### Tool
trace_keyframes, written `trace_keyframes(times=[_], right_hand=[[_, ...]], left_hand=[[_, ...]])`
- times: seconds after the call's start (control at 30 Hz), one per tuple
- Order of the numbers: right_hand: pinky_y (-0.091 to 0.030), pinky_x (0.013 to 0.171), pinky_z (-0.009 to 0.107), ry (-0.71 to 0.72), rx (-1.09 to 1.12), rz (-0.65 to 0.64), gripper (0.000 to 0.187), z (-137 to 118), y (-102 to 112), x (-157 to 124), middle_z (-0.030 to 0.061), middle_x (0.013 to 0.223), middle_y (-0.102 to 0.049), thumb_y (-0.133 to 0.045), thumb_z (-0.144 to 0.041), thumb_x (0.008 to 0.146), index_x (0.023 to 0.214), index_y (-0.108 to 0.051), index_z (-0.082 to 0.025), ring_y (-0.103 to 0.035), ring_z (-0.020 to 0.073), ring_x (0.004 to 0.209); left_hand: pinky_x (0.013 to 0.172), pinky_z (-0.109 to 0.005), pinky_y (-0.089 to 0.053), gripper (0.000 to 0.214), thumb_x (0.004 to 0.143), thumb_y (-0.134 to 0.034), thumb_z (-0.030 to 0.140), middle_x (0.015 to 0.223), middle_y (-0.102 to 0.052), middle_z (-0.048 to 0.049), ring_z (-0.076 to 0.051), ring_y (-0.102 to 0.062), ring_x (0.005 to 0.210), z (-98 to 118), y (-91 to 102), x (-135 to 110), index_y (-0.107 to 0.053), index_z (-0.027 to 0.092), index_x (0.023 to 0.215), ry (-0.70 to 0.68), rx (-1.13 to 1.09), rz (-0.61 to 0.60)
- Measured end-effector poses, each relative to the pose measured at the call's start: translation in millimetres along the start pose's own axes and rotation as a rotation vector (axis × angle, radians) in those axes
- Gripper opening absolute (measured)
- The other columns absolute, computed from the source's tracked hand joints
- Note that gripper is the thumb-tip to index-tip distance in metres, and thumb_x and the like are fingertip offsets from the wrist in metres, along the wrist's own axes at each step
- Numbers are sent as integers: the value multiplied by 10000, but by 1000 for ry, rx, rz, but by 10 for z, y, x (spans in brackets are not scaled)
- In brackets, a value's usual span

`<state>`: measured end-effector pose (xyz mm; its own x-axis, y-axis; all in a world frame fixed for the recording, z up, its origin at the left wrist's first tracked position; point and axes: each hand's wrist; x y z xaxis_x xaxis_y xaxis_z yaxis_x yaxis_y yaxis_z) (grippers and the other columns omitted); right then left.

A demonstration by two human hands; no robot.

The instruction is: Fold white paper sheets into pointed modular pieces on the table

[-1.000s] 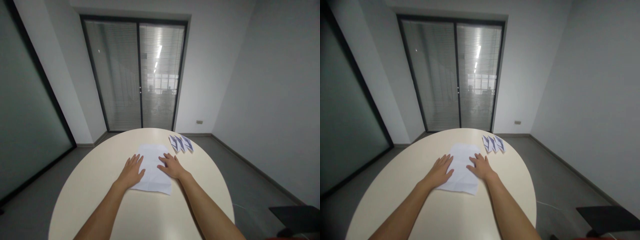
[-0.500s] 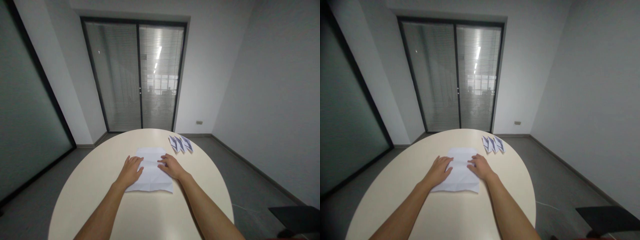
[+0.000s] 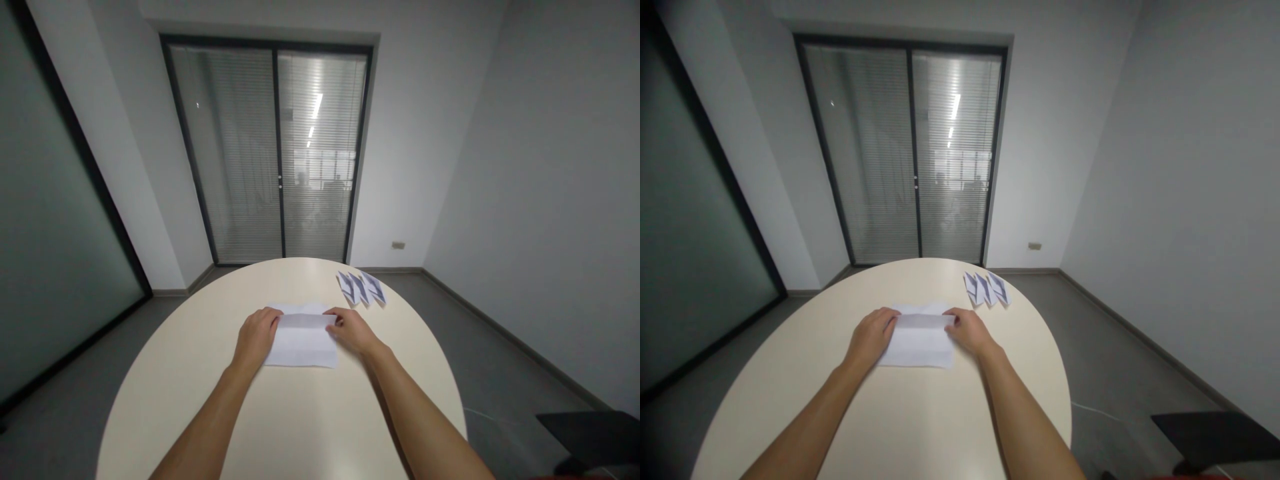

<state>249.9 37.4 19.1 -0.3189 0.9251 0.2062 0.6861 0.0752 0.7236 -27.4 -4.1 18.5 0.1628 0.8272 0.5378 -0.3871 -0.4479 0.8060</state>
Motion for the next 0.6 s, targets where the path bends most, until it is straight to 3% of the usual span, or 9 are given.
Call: trace_keyframes(times=[0.23, 0.37, 0.47, 0.53, 0.6], right_hand=[[-489, 795, 325, 90, -3, 277, 293, 56, 12, 94, 70, 917, -722, -582, -372, 880, 1037, -765, -204, -623, 200, 786], [-504, 687, 316, 5, 211, 259, 447, 72, -13, 111, 51, 767, -683, -506, -509, 922, 1140, -716, -179, -616, 189, 678], [-522, 628, 306, -90, 533, 174, 563, 84, -46, 137, 114, 1017, -707, -371, -576, 960, 1237, -647, -171, -673, 200, 755], [-546, 670, 327, -146, 672, 177, 606, 93, -59, 164, 146, 1178, -672, -315, -609, 966, 1201, -658, -169, -686, 217, 850], [-555, 743, 355, -177, 721, 207, 591, 105, -66, 188, 145, 1209, -663, -360, -625, 949, 1146, -679, -169, -678, 228, 903]], left_hand=[[988, -362, -479, 319, 933, -414, 137, 1110, -717, -40, -217, -628, 1062, 62, 39, 17, -686, 233, 1069, 24, -84, 117], [1038, -370, -469, 322, 944, -422, 149, 1150, -716, -36, -213, -622, 1109, 64, 30, 8, -698, 239, 1084, 29, -112, 176], [1062, -380, -466, 332, 948, -427, 158, 1184, -714, -33, -213, -618, 1143, 47, 30, 4, -713, 248, 1091, 29, -122, 187], [1067, -389, -469, 332, 952, -428, 166, 1200, -715, -33, -213, -618, 1160, 34, 37, 8, -721, 248, 1086, 19, -131, 201], [1079, -404, -463, 333, 958, -423, 177, 1212, -716, -34, -214, -619, 1171, 27, 43, 12, -726, 248, 1075, 0, -140, 207]])
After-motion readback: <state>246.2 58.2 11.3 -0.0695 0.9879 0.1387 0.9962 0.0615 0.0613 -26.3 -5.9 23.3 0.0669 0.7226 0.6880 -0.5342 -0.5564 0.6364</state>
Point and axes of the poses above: each hand's wrist, its own x-axis towards the middle knuckle, its own y-axis out of the back of the hand, z = x × y
